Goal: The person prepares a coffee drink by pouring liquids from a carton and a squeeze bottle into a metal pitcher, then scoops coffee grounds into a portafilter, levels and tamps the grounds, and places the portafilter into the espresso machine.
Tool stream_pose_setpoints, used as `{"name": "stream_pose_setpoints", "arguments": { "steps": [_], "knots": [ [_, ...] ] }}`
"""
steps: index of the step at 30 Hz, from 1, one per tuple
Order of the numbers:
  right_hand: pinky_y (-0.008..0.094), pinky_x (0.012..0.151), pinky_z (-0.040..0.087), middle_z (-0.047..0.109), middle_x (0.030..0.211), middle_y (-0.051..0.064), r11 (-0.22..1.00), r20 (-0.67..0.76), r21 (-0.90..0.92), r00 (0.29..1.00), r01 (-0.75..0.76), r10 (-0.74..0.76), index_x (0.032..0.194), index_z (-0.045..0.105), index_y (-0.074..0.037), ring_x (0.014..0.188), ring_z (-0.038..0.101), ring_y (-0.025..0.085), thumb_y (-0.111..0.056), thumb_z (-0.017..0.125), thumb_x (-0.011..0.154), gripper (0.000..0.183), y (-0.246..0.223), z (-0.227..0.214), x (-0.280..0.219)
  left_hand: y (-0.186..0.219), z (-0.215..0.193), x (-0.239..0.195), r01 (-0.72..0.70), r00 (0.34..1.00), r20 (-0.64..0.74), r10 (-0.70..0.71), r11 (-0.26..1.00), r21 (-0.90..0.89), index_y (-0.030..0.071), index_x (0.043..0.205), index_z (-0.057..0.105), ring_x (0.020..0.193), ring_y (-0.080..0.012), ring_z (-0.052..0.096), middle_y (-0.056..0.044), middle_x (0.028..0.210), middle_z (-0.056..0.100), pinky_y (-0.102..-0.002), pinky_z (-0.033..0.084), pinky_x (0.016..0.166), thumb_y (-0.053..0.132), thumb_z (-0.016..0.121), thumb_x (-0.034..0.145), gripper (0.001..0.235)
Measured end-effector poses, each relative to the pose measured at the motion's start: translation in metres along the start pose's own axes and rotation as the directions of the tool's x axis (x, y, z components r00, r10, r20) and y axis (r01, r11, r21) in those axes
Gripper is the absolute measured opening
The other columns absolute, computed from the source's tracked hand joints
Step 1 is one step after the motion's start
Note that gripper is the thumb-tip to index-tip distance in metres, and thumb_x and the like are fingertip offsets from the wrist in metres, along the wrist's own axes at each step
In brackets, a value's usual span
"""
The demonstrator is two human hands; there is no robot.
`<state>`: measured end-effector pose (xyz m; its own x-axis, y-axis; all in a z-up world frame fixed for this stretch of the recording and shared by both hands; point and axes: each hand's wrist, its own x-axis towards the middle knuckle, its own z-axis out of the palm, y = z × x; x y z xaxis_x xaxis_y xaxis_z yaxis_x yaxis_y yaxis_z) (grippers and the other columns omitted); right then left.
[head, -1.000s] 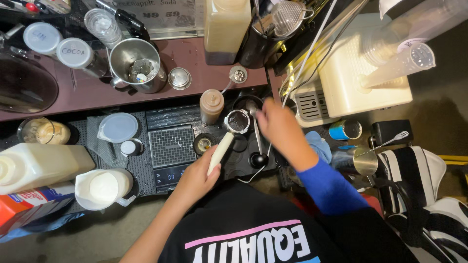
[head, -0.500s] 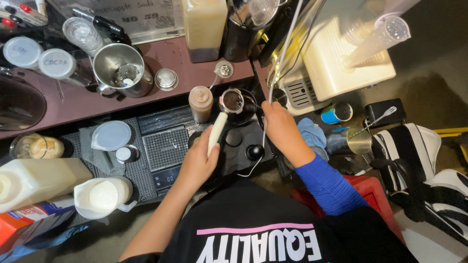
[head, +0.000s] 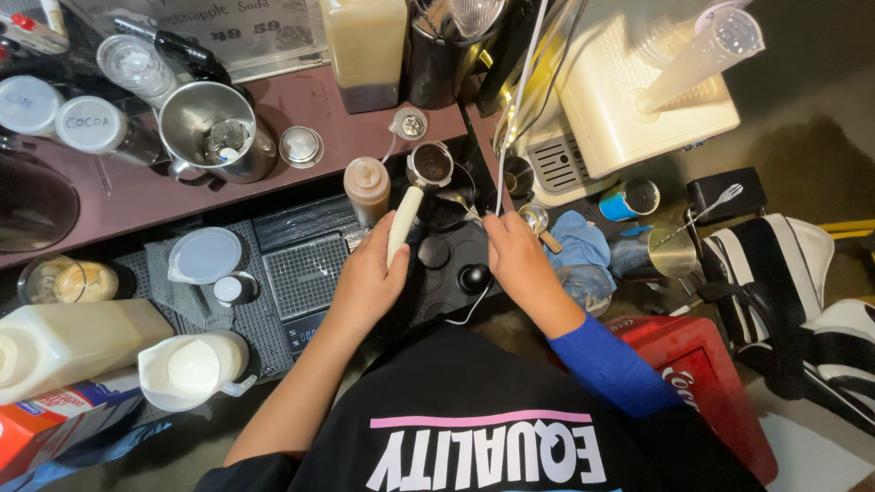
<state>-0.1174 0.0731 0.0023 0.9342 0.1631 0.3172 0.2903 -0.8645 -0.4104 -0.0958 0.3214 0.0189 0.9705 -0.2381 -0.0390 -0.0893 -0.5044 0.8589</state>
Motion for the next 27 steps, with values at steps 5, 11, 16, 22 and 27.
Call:
{"name": "stream_pose_setpoints", "arguments": {
  "steps": [5,11,16,22,27],
  "knots": [
    [0.048,0.075,0.050,0.054,0.089,0.018,0.998,-0.010,-0.005,0.998,0.058,-0.058,0.103,0.060,-0.004,0.087,0.061,0.040,0.004,0.063,0.084,0.021,-0.014,-0.009,0.003,-0.003,0.002,0.000,-0.057,0.998,-0.021,0.057,0.998,0.014,0.000,0.144,0.049,0.110,-0.0448,0.066,-0.029,0.126,0.065,-0.049,0.053,0.093,0.020,0.058,0.096,0.053],
    [0.049,0.070,0.049,0.056,0.088,0.018,0.989,-0.063,-0.102,0.993,-0.106,0.100,0.104,0.059,-0.003,0.083,0.060,0.041,-0.002,0.066,0.090,0.016,-0.018,-0.047,0.006,-0.016,0.014,0.001,-0.121,0.989,-0.073,0.129,0.986,0.115,-0.003,0.144,0.049,0.104,-0.0456,0.068,-0.030,0.118,0.067,-0.050,0.055,0.087,0.017,0.060,0.095,0.054],
    [0.047,0.066,0.048,0.055,0.083,0.015,0.983,-0.033,-0.179,0.998,0.046,-0.053,0.098,0.059,-0.005,0.080,0.062,0.036,-0.004,0.068,0.087,0.014,-0.015,-0.049,0.044,-0.018,0.021,-0.001,-0.054,0.997,-0.041,0.060,0.990,0.132,-0.003,0.143,0.049,0.094,-0.0463,0.068,-0.030,0.109,0.068,-0.051,0.056,0.081,0.016,0.062,0.093,0.055],
    [0.039,0.057,0.050,0.057,0.078,0.010,0.862,0.181,-0.386,0.943,0.330,-0.279,0.094,0.058,-0.006,0.069,0.065,0.027,-0.006,0.066,0.084,0.013,-0.002,-0.041,0.076,-0.014,0.024,-0.001,-0.081,0.996,-0.021,0.083,0.992,0.100,-0.003,0.136,0.053,0.091,-0.0480,0.068,-0.030,0.102,0.069,-0.053,0.055,0.080,0.015,0.063,0.093,0.047],
    [0.042,0.052,0.050,0.061,0.067,0.007,0.792,0.321,-0.364,0.864,0.490,-0.387,0.081,0.061,-0.010,0.060,0.066,0.030,-0.020,0.068,0.088,0.014,0.027,-0.047,0.120,-0.015,0.026,-0.004,-0.091,0.996,-0.002,0.092,0.993,0.077,-0.003,0.134,0.053,0.086,-0.0483,0.068,-0.031,0.096,0.069,-0.053,0.055,0.077,0.015,0.062,0.091,0.047]
  ]
}}
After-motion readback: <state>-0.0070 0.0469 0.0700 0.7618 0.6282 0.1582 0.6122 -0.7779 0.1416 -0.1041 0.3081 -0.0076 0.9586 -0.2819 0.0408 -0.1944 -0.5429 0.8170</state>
